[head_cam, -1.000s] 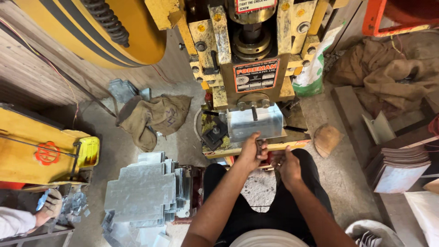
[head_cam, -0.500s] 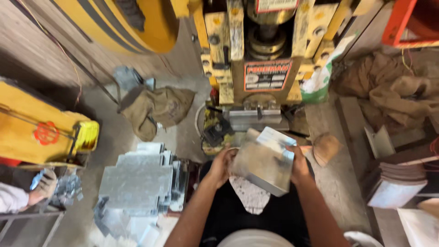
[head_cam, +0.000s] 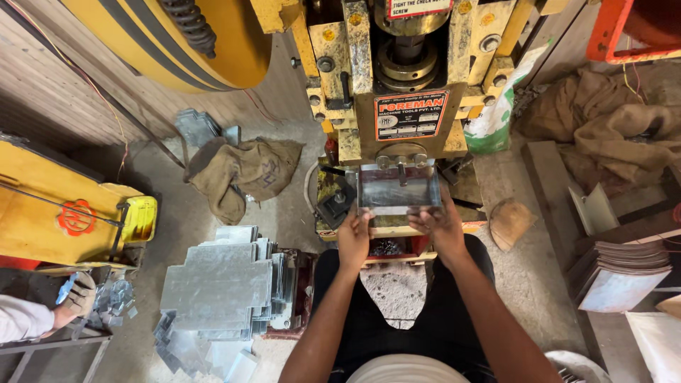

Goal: The person repeatedly picks up flat metal sheets from a stack, places them into a hydraulic press, operates the press to bend the sheets, and then removes the bent pieces to place them on a separate pile. The process is repeated for multiple sheets.

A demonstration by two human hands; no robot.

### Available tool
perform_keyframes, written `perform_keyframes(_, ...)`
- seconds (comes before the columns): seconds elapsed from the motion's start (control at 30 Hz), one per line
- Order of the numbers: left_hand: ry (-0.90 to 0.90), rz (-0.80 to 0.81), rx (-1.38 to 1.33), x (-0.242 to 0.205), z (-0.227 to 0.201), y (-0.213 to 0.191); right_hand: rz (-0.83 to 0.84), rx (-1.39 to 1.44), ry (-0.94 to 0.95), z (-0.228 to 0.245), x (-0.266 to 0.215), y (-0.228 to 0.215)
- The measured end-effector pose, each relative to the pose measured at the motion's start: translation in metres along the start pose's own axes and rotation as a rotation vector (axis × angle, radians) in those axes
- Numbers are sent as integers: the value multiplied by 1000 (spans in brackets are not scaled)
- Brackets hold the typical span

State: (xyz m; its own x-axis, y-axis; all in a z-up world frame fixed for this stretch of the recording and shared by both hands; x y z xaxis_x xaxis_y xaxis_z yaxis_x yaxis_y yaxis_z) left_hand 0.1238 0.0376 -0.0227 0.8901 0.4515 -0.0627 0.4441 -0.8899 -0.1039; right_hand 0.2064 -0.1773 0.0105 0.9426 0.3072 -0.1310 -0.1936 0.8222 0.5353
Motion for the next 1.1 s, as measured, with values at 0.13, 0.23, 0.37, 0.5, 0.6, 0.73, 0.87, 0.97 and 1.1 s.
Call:
perform_keyframes(0.13, 48, -3, -15, 8, 0, -2, -36, -155, -8, 2, 15, -22)
perform_keyframes(0.23, 62, -41, -55, 13, -11, -7, -96, -278, -89, 9, 18, -27)
perform_keyframes(0.37, 72, -64, -96, 3, -21, -8, -150, -365, -118, 15, 12, -30)
perform_keyframes(0.5, 1, -140, -71, 2, -21, -16, -151, -369, -141, 20, 12, -28)
perform_keyframes(0.6, 74, -190, 78, -1, -22, -22, -176, -365, -122, 16, 10, -31)
perform_keyframes(0.73, 133, -195, 275, -3, -29, -23, -193, -325, -120, 16, 11, -28)
perform_keyframes(0.87, 193, -27, 175, -6, -55, -14, -189, -279, -120, 20, 12, -19)
perform_keyframes(0.97, 77, 156, 233, 0, -61, -4, -91, -276, -121, 22, 17, -9)
perform_keyframes(1.1, 255, 247, 130, 4, -47, -2, 14, -185, -108, 26, 13, -16)
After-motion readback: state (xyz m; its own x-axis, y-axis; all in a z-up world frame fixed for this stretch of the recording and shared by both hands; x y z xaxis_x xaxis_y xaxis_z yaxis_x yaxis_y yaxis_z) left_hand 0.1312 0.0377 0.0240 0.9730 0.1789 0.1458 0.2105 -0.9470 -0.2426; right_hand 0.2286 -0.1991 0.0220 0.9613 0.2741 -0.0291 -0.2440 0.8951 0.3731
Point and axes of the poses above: each hand's wrist, its own x-axis towards the middle knuckle, its own y-axis out of the palm, z = x × y, the point moved 8 cm from there along x, towards the middle knuckle, and after that the axes turned 12 degrees about x, right-handed, at the moved point
